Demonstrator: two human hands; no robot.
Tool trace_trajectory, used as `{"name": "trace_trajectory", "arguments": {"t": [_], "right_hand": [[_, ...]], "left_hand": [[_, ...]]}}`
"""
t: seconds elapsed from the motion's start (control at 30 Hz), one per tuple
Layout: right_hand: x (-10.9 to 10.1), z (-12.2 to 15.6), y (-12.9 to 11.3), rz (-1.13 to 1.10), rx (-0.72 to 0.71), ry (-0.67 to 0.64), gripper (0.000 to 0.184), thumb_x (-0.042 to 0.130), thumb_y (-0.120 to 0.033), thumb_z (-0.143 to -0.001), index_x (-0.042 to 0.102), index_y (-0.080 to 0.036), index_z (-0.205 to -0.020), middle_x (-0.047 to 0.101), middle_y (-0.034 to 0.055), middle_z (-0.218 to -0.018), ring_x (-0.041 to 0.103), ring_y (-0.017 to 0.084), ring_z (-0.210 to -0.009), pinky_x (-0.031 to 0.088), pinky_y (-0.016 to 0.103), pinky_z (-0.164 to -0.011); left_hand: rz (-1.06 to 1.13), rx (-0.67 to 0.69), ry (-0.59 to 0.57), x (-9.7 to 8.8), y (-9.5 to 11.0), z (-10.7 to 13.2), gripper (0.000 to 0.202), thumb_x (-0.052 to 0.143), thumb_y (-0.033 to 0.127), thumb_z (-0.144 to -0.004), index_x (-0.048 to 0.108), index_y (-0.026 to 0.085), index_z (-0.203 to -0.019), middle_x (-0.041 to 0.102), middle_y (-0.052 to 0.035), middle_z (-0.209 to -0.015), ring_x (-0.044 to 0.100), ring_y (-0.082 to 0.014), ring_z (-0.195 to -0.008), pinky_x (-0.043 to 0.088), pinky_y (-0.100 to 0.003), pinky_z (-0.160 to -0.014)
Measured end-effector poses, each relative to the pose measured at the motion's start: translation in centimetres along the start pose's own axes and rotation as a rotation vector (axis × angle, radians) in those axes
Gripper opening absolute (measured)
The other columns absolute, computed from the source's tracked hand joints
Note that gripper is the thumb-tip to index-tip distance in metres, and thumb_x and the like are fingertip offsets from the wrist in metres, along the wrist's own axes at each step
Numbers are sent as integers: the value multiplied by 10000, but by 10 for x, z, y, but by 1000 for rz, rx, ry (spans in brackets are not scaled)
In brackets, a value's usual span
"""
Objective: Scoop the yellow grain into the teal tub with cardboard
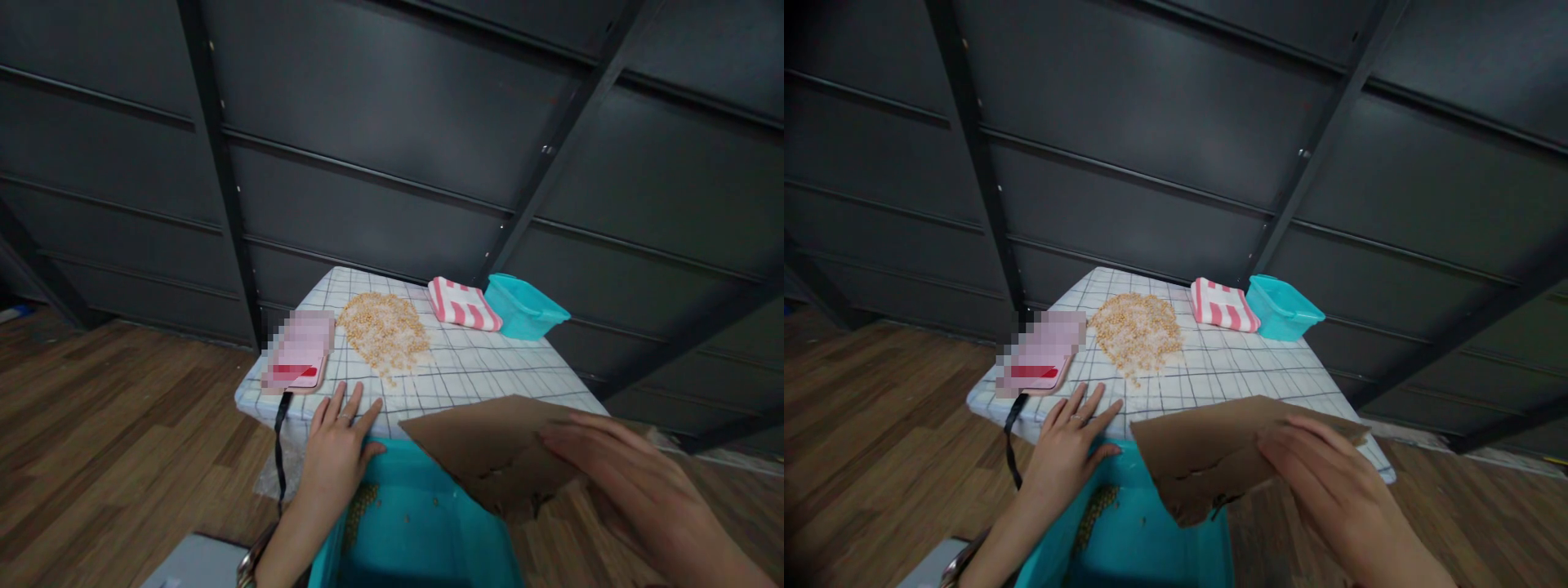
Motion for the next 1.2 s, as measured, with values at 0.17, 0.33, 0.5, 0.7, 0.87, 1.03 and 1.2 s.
{"name": "trace_trajectory", "arguments": {"t": [0.17,0.33,0.5,0.7,0.87,1.03,1.2], "right_hand": [[16,-7,16,56,-64,97,337,375,8,-777,602,-177,-945,712,39,-812,674,155,-756,566,295,-737],[24,-1,19,22,-36,34,381,372,13,-765,613,-188,-980,712,38,-860,671,166,-811,560,307,-749],[12,19,11,-44,-46,9,371,376,-2,-788,608,-198,-999,714,23,-902,658,168,-864,543,298,-774],[25,18,8,17,-57,6,370,370,-3,-798,624,-200,-980,706,47,-874,647,194,-837,536,327,-774],[44,6,10,92,-94,10,399,335,41,-758,619,-188,-921,703,40,-821,647,174,-766,541,331,-734],[36,8,20,71,-47,-1,396,360,16,-749,627,-195,-949,705,41,-850,644,181,-798,532,336,-759],[25,7,5,44,-92,-18,382,352,18,-770,611,-192,-956,704,42,-838,642,176,-796,522,310,-769]], "left_hand": [[-52,16,-20,-3,3,-2,506,692,296,-720,579,329,-1213,551,-86,-1333,470,-359,-1249,450,-512,-948],[-100,39,-15,-7,8,-4,519,715,323,-704,585,326,-1206,568,-85,-1313,496,-354,-1226,472,-495,-931],[-89,35,-17,-7,9,-3,529,736,317,-683,596,315,-1194,579,-98,-1297,501,-375,-1215,480,-517,-914],[-73,28,-17,-5,8,-2,523,721,326,-700,586,315,-1205,567,-104,-1311,489,-371,-1228,461,-525,-926],[-81,30,-24,-3,7,-3,529,716,339,-705,576,316,-1215,556,-98,-1324,481,-365,-1237,457,-517,-937],[-59,15,-16,-2,6,-2,512,708,344,-712,582,324,-1208,553,-90,-1329,466,-361,-1252,443,-512,-954],[-73,19,-16,-3,6,-1,509,710,336,-710,585,325,-1203,562,-89,-1321,473,-360,-1246,443,-512,-953]]}}
Point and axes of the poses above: each hand's wrist, its own z-axis away from the middle knuckle, its own x-axis out of the palm, y = z × x, the point moved 9 cm from there along -z, towards the middle knuckle
